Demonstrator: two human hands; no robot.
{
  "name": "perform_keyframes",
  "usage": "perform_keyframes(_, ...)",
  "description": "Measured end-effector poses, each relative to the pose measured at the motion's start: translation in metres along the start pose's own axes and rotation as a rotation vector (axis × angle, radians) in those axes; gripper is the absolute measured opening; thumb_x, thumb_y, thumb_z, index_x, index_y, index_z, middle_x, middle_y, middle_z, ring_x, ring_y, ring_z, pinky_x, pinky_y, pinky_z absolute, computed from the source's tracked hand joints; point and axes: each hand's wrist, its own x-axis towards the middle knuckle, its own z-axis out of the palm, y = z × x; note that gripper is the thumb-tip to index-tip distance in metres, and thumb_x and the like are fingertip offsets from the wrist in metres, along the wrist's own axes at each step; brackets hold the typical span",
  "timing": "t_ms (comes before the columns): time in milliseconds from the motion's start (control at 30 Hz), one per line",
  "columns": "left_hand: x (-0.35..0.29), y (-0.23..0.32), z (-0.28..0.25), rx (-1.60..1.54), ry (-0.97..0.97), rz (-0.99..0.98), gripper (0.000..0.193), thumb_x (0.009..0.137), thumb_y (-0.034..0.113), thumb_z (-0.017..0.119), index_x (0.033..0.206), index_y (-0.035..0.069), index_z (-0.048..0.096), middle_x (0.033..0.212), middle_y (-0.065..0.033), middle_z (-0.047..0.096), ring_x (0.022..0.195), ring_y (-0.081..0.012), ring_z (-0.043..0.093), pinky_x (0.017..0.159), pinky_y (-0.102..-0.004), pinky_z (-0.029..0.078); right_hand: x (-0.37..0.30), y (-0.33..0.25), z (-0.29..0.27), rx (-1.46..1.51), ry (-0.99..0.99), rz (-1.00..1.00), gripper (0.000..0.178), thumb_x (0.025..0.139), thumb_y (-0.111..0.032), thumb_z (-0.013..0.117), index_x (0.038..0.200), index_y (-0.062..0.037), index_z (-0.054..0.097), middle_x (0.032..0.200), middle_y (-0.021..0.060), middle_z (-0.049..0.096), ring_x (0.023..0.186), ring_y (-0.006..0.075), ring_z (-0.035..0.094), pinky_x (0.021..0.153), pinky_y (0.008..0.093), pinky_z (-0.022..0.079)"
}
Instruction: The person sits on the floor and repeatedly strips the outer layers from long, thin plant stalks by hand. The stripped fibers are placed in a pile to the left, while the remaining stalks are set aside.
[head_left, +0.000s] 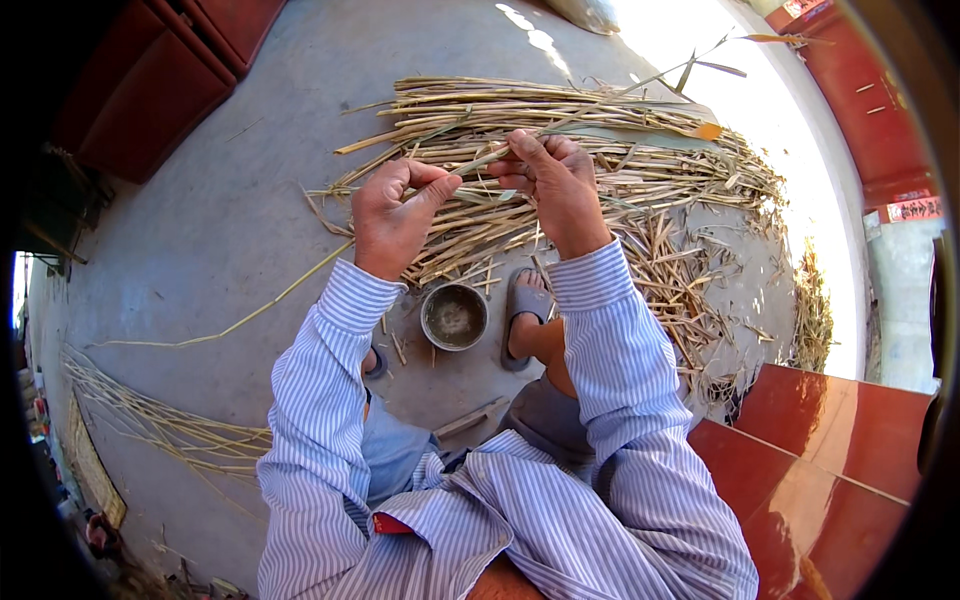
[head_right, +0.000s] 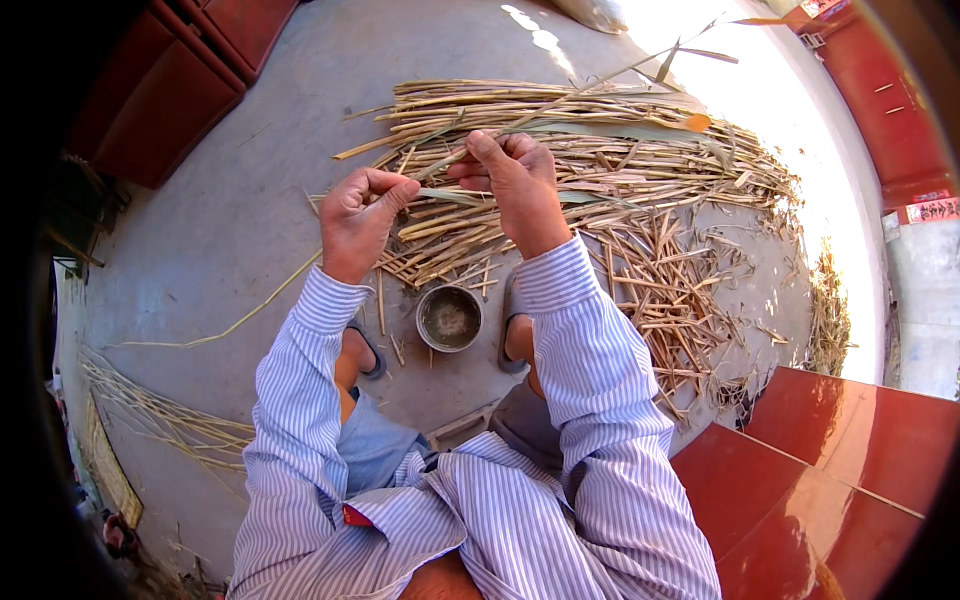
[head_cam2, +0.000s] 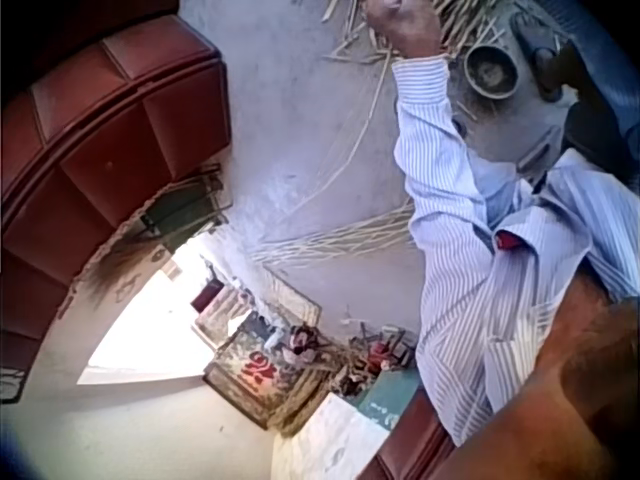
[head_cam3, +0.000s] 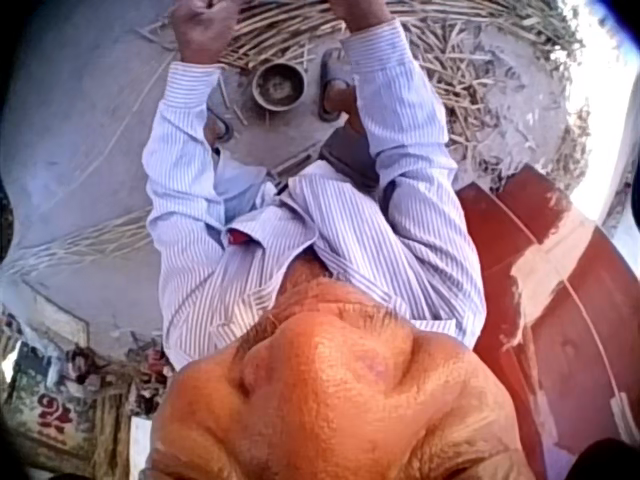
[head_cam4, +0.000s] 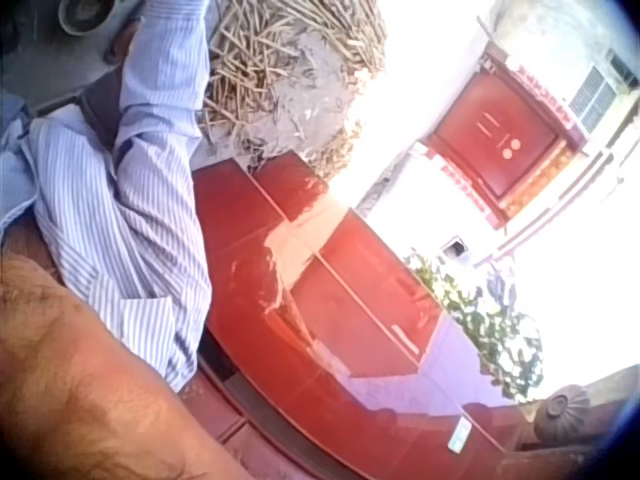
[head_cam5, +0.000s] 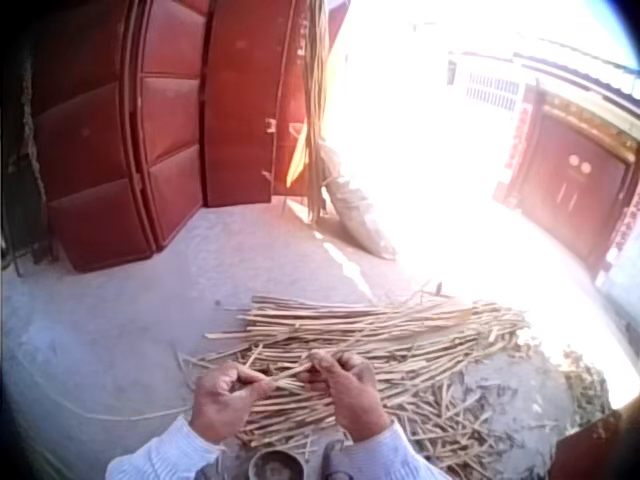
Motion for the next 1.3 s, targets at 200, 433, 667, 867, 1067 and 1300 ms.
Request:
perform_keyframes(200,0.006,0.000,-0.010,-0.203,0.212,-0.114,0.017,0.082,0.014,0.076,0.086,0.002,0.065,0.079,-0.0019,0.066,0.074,-0.0075,0.061,0.070,-0.0198,0.050,0.001,-0.003,-0.002,-0.065,0.028,-0.100,0.025,0.092,-0.020,0.063,0.099,0.0040,0.059,0.090,0.0132,0.068,0.079,0.0198,0.069,0.068,0.0262,0.057)
perform_keyframes(433,0.024,-0.013,-0.055,0.956,0.146,0.510,0.034,0.087,0.038,0.065,0.086,0.004,0.065,0.077,-0.0092,0.066,0.076,-0.0256,0.060,0.069,-0.0373,0.044,0.006,-0.010,-0.038,-0.049,0.097,-0.130,0.022,0.094,-0.018,0.060,0.103,0.0019,0.060,0.095,0.0139,0.068,0.084,0.0215,0.069,0.073,0.0278,0.058)
perform_keyframes(667,0.021,-0.021,-0.043,0.317,-0.377,0.133,0.027,0.088,0.026,0.067,0.094,0.000,0.066,0.081,-0.0079,0.067,0.074,-0.0187,0.064,0.065,-0.0303,0.049,0.009,-0.012,-0.041,0.072,0.160,-0.184,0.018,0.094,-0.014,0.059,0.103,0.0023,0.058,0.094,0.0140,0.068,0.082,0.0217,0.069,0.070,0.0270,0.059)
perform_keyframes(867,0.020,-0.012,-0.037,-0.076,-0.322,-0.151,0.018,0.090,0.017,0.067,0.094,0.000,0.065,0.080,-0.0026,0.065,0.072,-0.0084,0.061,0.063,-0.0224,0.050,0.010,-0.011,-0.048,0.414,0.106,-0.173,0.017,0.095,-0.014,0.057,0.102,0.0024,0.058,0.094,0.0137,0.067,0.082,0.0222,0.069,0.069,0.0270,0.060)
perform_keyframes(1067,0.022,-0.017,-0.048,-0.133,-0.211,-0.130,0.016,0.089,0.016,0.068,0.092,0.000,0.065,0.078,-0.0015,0.064,0.069,-0.0061,0.057,0.060,-0.0189,0.046,0.005,-0.013,-0.035,0.413,0.034,-0.008,0.018,0.097,-0.015,0.054,0.102,0.0018,0.058,0.095,0.0123,0.066,0.087,0.0214,0.068,0.073,0.0260,0.060)
perform_keyframes(1300,0.021,-0.004,-0.040,-0.138,-0.226,-0.054,0.022,0.090,0.023,0.068,0.093,0.001,0.063,0.075,-0.0006,0.062,0.065,-0.0051,0.052,0.058,-0.0185,0.042,-0.007,0.013,-0.002,0.322,0.037,0.034,0.018,0.096,-0.014,0.054,0.104,0.0028,0.055,0.096,0.0141,0.065,0.085,0.0216,0.068,0.071,0.0264,0.060)
